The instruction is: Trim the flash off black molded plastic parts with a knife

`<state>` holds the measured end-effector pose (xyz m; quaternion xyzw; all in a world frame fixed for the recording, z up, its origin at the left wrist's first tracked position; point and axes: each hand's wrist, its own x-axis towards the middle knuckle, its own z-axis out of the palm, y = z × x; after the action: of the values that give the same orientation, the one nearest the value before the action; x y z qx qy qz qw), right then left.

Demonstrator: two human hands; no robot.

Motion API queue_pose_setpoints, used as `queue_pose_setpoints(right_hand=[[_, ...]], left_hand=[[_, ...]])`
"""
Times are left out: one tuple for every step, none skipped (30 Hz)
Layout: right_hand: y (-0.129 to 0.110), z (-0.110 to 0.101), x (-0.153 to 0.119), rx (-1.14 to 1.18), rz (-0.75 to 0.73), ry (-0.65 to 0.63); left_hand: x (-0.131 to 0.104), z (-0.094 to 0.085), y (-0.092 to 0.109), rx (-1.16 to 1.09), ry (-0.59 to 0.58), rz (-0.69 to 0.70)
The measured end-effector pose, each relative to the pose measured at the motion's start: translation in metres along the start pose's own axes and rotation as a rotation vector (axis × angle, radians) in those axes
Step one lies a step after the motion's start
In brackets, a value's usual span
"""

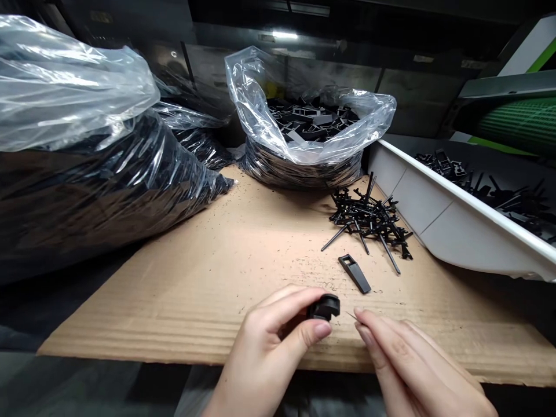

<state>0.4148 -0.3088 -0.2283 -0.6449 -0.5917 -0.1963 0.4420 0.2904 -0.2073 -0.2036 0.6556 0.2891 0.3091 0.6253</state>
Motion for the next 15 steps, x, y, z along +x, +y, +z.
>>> queue_pose_setpoints(right_hand=[[0.0004, 0.0004, 0.0017, -0.014, -0.025, 0.001], [0.0006, 0.0006, 0.0033, -0.023, -0.038, -0.004], [0.0006, 0.0007, 0.0044, -0.028, -0.044, -0.014], [0.0007, 0.0007, 0.0051, -0.033, -0.047, -0.026], [0.0009, 0.0006, 0.0052, -0.041, -0.049, -0.042], [0.0012, 0.0003, 0.0048, -0.057, -0.051, -0.059], [0.0015, 0.0, 0.0041, -0.075, -0.053, -0.077], [0.0019, -0.0003, 0.0033, -0.091, -0.053, -0.093], [0.0021, -0.0006, 0.0025, -0.103, -0.052, -0.106], [0.0022, -0.0008, 0.0019, -0.113, -0.049, -0.113], [0.002, -0.001, 0.0017, -0.117, -0.044, -0.117], [0.0015, -0.0011, 0.0021, -0.109, -0.035, -0.114], [0.0007, -0.0014, 0.0031, -0.082, -0.017, -0.111], [-0.0004, -0.0017, 0.0047, -0.027, 0.017, -0.118], [-0.0017, -0.0023, 0.0069, 0.056, 0.071, -0.136]], left_hand=[[0.0007, -0.0007, 0.0008, 0.038, -0.017, 0.046], [0.0011, -0.0014, 0.0015, 0.062, -0.027, 0.083], [0.0013, -0.0021, 0.002, 0.071, -0.029, 0.107], [0.0014, -0.0026, 0.0021, 0.073, -0.024, 0.115], [0.0012, -0.0029, 0.0019, 0.077, -0.02, 0.118], [0.0009, -0.0031, 0.0015, 0.086, -0.023, 0.119], [0.0006, -0.0033, 0.0011, 0.095, -0.024, 0.119], [0.0002, -0.0033, 0.0007, 0.103, -0.026, 0.12], [0.0, -0.0034, 0.0005, 0.111, -0.028, 0.119], [-0.0002, -0.0034, 0.0004, 0.117, -0.03, 0.123], [-0.0003, -0.0034, 0.0005, 0.118, -0.031, 0.13], [-0.0003, -0.0036, 0.0007, 0.116, -0.031, 0.135], [-0.0002, -0.0038, 0.0009, 0.113, -0.035, 0.144], [-0.0002, -0.004, 0.0011, 0.109, -0.04, 0.151], [-0.0001, -0.0044, 0.0011, 0.104, -0.043, 0.156]])
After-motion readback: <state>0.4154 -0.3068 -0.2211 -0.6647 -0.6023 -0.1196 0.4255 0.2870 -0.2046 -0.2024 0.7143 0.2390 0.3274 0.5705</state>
